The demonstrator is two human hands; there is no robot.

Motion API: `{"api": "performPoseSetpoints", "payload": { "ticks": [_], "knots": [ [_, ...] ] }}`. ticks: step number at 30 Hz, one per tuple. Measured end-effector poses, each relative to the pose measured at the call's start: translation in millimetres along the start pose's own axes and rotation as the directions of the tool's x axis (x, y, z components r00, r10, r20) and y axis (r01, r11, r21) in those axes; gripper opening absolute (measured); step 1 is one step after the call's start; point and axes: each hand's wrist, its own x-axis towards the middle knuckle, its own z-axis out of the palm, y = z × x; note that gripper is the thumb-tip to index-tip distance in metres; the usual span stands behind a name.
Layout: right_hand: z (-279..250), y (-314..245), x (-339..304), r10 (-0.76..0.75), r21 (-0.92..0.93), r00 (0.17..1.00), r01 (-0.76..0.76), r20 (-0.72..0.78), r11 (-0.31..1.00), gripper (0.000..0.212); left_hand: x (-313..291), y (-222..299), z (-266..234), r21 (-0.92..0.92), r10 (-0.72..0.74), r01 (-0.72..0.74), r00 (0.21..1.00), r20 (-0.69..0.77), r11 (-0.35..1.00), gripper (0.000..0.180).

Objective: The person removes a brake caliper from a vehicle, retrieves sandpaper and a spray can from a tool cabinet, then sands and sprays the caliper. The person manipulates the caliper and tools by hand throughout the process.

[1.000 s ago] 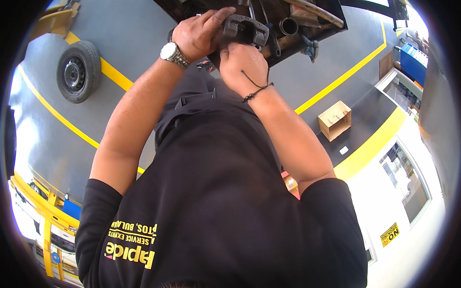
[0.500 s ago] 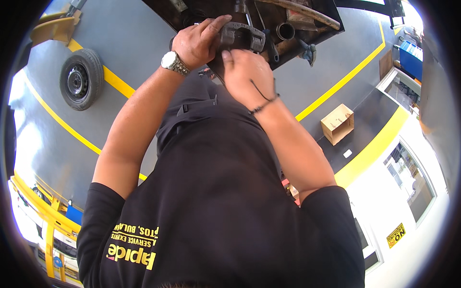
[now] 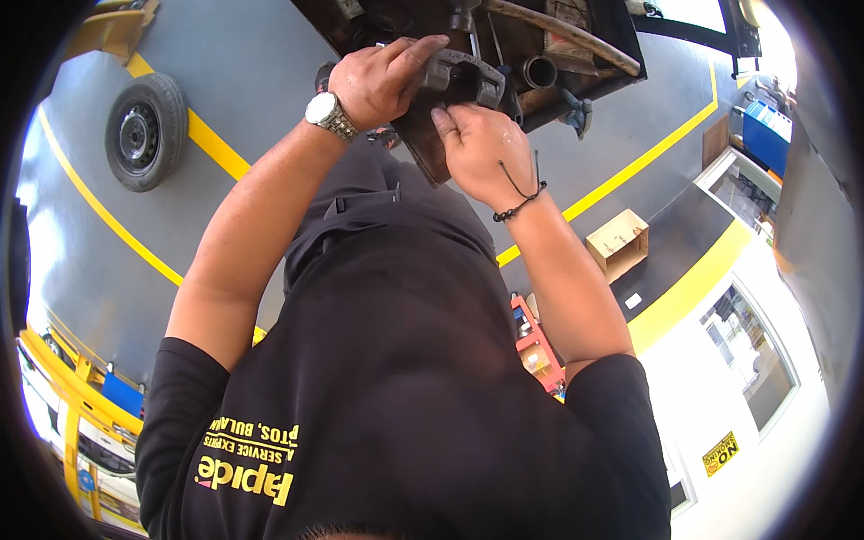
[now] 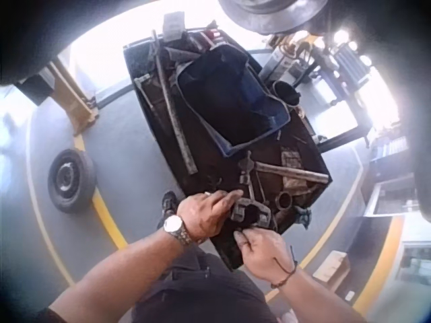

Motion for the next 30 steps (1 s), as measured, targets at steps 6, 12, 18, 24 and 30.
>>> {"api": "performPoseSetpoints", "payload": {
  "ticks": [6,12,18,24,30],
  "knots": [
    [1.1,0.6,-3.8,0.008,-0.034,1.0,-0.008,0.015,0.999,0.032,-1.2,1.4,0.1,0.009,-0.02,0.02,1.0,0.009,1.0,0.06],
    [9.2,0.5,-9.6,-0.04,-0.09,0.992,0.029,-0.122,0.996,0.03,1.0,2.6,-0.9,0.042,-0.017,0.015,0.999,0.037,0.999,0.06],
    [10.9,-1.2,-10.7,-0.003,-0.092,0.992,-0.009,-0.125,0.996,0.033,3.5,2.8,-3.6,0.011,0.007,-0.007,0.999,0.032,1.0,0.065],
    [11.7,-10.4,-7.9,0.068,-0.089,0.994,-0.075,-0.081,0.993,0.034,2.1,3.1,-2.0,0.005,-0.02,0.02,0.998,0.064,1.0,0.073],
    [15.0,-21.2,-0.4,0.219,0.025,0.976,-0.218,-0.019,0.976,0.036,1.4,3.4,-2.5,-0.01,-0.033,0.034,0.998,0.062,0.999,0.074]
  ]
}}
